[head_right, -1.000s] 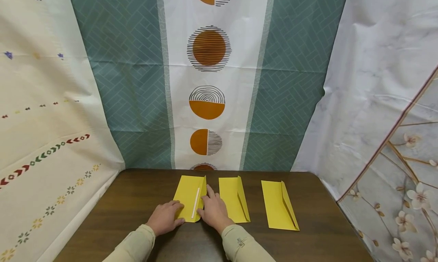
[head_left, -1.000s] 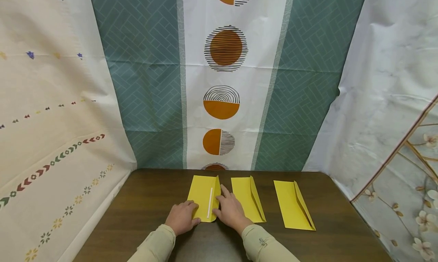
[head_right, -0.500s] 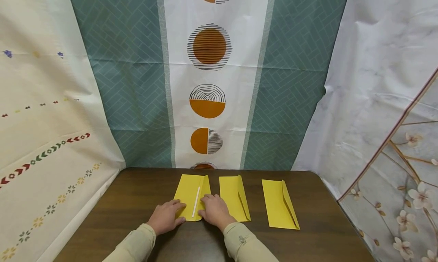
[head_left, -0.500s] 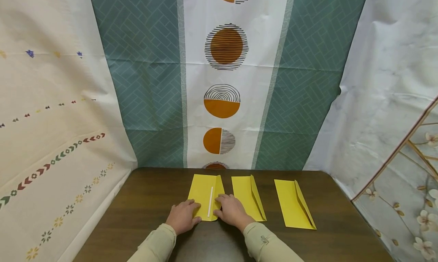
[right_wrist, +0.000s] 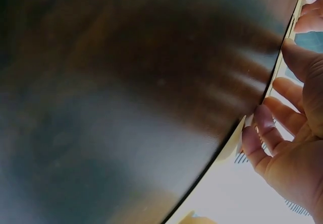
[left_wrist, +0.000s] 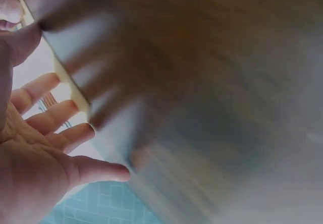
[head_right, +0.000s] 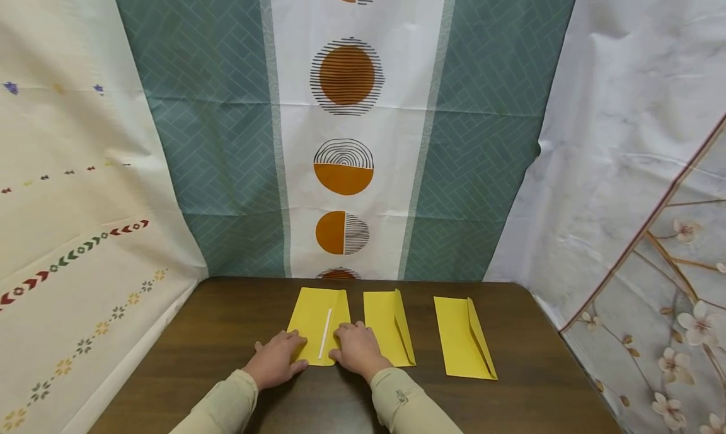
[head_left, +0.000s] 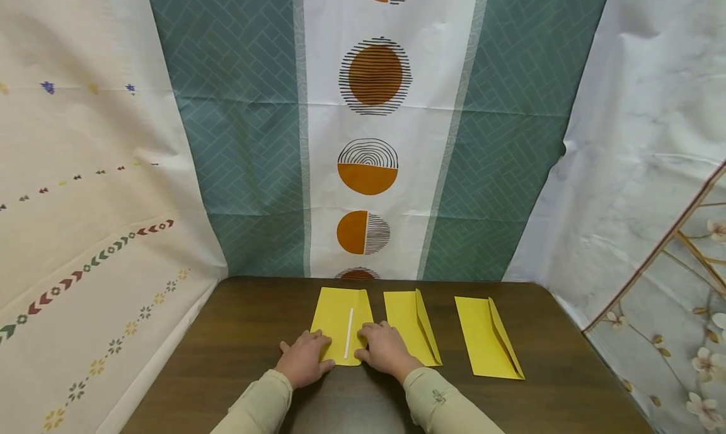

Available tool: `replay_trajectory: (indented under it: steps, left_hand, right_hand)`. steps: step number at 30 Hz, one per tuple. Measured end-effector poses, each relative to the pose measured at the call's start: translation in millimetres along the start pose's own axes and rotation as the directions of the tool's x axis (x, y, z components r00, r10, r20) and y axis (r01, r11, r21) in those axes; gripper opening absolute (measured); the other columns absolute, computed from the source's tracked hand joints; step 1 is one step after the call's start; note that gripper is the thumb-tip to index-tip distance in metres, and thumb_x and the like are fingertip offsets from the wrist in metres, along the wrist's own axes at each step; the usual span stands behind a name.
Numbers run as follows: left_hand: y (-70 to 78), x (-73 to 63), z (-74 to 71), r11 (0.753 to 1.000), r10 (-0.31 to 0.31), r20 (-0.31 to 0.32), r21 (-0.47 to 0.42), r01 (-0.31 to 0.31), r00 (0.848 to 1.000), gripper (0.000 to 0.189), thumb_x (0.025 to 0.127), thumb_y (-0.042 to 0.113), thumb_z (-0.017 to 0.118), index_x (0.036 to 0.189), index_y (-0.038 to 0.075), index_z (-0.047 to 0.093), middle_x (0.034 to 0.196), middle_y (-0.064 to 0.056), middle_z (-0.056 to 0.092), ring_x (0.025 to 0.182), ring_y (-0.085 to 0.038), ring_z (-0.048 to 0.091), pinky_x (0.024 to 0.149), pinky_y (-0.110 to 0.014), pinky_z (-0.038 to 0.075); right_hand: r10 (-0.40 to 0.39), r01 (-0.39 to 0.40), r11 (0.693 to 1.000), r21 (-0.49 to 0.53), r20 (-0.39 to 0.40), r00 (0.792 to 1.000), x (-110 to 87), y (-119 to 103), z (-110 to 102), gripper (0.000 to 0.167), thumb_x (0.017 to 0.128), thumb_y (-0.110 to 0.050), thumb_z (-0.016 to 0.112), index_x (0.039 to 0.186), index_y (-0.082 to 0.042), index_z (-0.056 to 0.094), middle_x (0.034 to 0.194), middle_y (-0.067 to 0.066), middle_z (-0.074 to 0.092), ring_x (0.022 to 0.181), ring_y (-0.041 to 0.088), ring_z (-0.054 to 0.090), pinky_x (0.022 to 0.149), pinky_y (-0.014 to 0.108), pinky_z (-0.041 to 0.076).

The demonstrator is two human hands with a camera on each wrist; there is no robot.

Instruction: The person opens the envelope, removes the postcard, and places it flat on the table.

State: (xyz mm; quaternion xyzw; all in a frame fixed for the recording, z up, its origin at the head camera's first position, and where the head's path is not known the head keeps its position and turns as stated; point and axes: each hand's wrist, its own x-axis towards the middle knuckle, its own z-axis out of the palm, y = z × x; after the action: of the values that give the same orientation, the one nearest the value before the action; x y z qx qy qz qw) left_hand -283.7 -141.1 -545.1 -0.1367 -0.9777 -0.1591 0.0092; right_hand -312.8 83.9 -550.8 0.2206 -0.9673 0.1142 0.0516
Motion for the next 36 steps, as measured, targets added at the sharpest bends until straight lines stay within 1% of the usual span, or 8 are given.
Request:
replay_trajectory:
  steps: [4,6,8,12,19,29,33,36]
  left_hand:
    - [8.9,4.2,-3.0,1.0,0.01,-0.026,0.027,-0.009,1.0,0.054,0.088,0.046,0.085,0.119,0.004,0.072,0.122,-0.019,0.074,0.12,-0.043,0.067,0.098,-0.091,0.036]
    - [12.0,7.3,-0.9,0.999,0.006,-0.04,0.043,-0.004,0.999,0.058,0.087,0.048,0.086,0.119,0.002,0.07,0.117,-0.018,0.075,0.114,-0.04,0.069,0.098,-0.089,0.038]
    - [14.4,10.1,2.7,0.999,-0.004,-0.057,0.049,0.006,0.998,0.063,0.086,0.05,0.086,0.122,0.0,0.069,0.119,-0.019,0.074,0.114,-0.039,0.07,0.099,-0.087,0.039]
    - [18.6,14.9,11.2,0.998,-0.042,-0.083,0.039,0.046,0.996,0.072,0.085,0.051,0.086,0.13,-0.002,0.066,0.132,-0.023,0.07,0.124,-0.042,0.068,0.101,-0.087,0.038]
    - [27.3,17.3,16.2,0.992,-0.101,-0.1,0.063,0.108,0.99,0.078,0.083,0.055,0.085,0.132,-0.002,0.065,0.135,-0.027,0.066,0.115,-0.054,0.066,0.1,-0.085,0.04]
    - [41.0,19.3,8.2,0.989,-0.143,-0.062,0.034,0.146,0.988,0.071,0.085,0.044,0.085,0.133,-0.004,0.063,0.135,-0.028,0.065,0.111,-0.059,0.064,0.094,-0.083,0.043]
    - [40.8,20.1,8.7,0.987,-0.159,-0.036,0.024,0.16,0.987,0.072,0.085,0.041,0.086,0.137,-0.003,0.061,0.139,-0.028,0.063,0.114,-0.059,0.063,0.095,-0.082,0.044]
    - [39.9,21.0,9.6,0.986,-0.167,-0.035,0.019,0.168,0.985,0.074,0.084,0.04,0.086,0.138,-0.003,0.06,0.138,-0.028,0.062,0.114,-0.058,0.063,0.095,-0.083,0.043]
  right_hand:
    - [-0.001,0.001,1.0,0.0,0.003,1.0,0.0,-1,-1,0.041,0.095,-0.041,0.08,0.126,-0.015,0.076,0.138,0.007,0.072,0.115,0.031,0.064,0.097,0.05,0.055]
    - [-0.006,0.006,1.0,0.002,-0.002,1.0,0.1,-2,-2,0.041,0.094,-0.041,0.08,0.126,-0.014,0.076,0.137,0.007,0.073,0.114,0.031,0.064,0.095,0.05,0.055]
    - [-0.008,0.008,1.0,-0.001,-0.005,1.0,0.0,-2,-3,0.042,0.094,-0.041,0.08,0.126,-0.014,0.076,0.137,0.007,0.073,0.114,0.031,0.064,0.095,0.049,0.055]
    - [-0.005,0.005,1.0,-0.011,-0.013,1.0,0.8,-2,-3,0.043,0.093,-0.042,0.081,0.126,-0.014,0.077,0.135,0.007,0.074,0.113,0.031,0.064,0.094,0.049,0.055]
    - [0.016,-0.016,1.0,0.012,0.004,1.0,1.1,-3,-2,0.045,0.093,-0.043,0.082,0.128,-0.014,0.075,0.134,0.006,0.074,0.113,0.03,0.064,0.096,0.049,0.055]
    - [0.032,-0.032,0.999,0.022,0.014,0.999,2.6,-1,-1,0.048,0.093,-0.043,0.082,0.131,-0.014,0.074,0.133,0.005,0.075,0.112,0.028,0.064,0.097,0.048,0.054]
    - [0.031,-0.031,0.999,0.029,0.019,0.999,2.9,0,0,0.049,0.093,-0.043,0.082,0.13,-0.013,0.074,0.132,0.005,0.075,0.111,0.028,0.064,0.096,0.048,0.054]
    - [0.036,-0.036,0.999,0.029,0.022,0.999,3.2,0,0,0.049,0.093,-0.043,0.082,0.13,-0.013,0.074,0.131,0.005,0.076,0.11,0.028,0.063,0.095,0.048,0.054]
